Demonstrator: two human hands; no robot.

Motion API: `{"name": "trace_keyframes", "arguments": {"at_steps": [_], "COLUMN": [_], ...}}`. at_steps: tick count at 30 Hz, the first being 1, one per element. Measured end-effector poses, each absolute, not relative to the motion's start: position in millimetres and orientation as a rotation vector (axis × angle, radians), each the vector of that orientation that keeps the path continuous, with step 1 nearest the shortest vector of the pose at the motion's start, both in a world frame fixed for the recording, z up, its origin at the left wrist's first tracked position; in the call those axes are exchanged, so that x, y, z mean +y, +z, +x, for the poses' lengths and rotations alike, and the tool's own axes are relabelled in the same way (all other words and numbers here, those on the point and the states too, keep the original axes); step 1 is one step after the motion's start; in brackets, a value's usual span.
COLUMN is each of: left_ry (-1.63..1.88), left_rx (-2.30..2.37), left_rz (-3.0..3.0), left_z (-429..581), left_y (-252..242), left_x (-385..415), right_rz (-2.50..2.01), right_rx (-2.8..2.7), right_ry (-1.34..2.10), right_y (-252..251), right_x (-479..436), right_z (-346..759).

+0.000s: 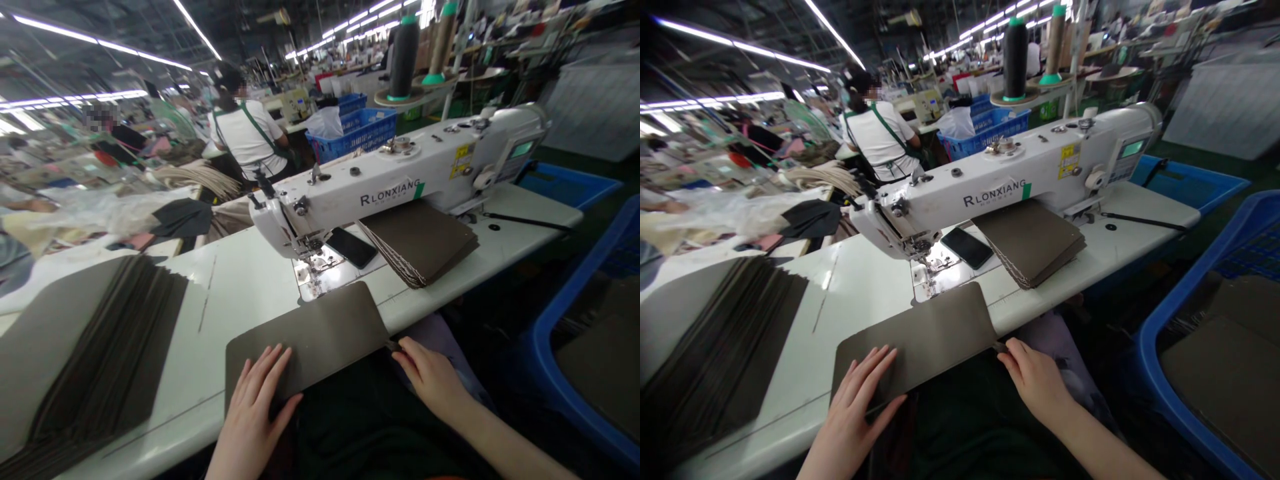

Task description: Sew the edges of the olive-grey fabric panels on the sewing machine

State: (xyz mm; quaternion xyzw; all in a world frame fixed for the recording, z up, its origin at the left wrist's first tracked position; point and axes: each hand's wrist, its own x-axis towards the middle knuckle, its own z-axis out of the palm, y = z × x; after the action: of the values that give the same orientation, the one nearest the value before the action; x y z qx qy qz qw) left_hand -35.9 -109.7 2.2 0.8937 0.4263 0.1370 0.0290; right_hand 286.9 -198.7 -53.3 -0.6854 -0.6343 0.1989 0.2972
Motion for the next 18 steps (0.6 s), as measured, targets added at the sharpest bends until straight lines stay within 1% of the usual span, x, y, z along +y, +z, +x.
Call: {"name": "trace_keyframes", "arguments": {"at_steps": [7, 9, 12, 15, 18], "left_ry": [0.346, 0.3, 0.25, 0.351, 0.654], "left_rx": [1.445, 1.445, 1.343, 1.244, 1.457], "left_rz": [2.744, 2.734, 2.683, 2.52, 2.162], "left_z": [-85, -102, -121, -133, -137], "left_y": [-7, -12, -11, 17, 69], "left_x": [-109, -106, -99, -101, -116], "right_rz": [-1.811, -1.764, -1.697, -1.574, -1.404], "right_rx": [-1.499, -1.551, -1.768, -1.888, -1.776], "right_ry": [0.589, 0.552, 0.489, 0.541, 0.764], "right_y": [-48, -43, -31, -7, 33], "right_x": [-200, -195, -179, -163, -155], "right_z": [304, 305, 301, 299, 303]}}
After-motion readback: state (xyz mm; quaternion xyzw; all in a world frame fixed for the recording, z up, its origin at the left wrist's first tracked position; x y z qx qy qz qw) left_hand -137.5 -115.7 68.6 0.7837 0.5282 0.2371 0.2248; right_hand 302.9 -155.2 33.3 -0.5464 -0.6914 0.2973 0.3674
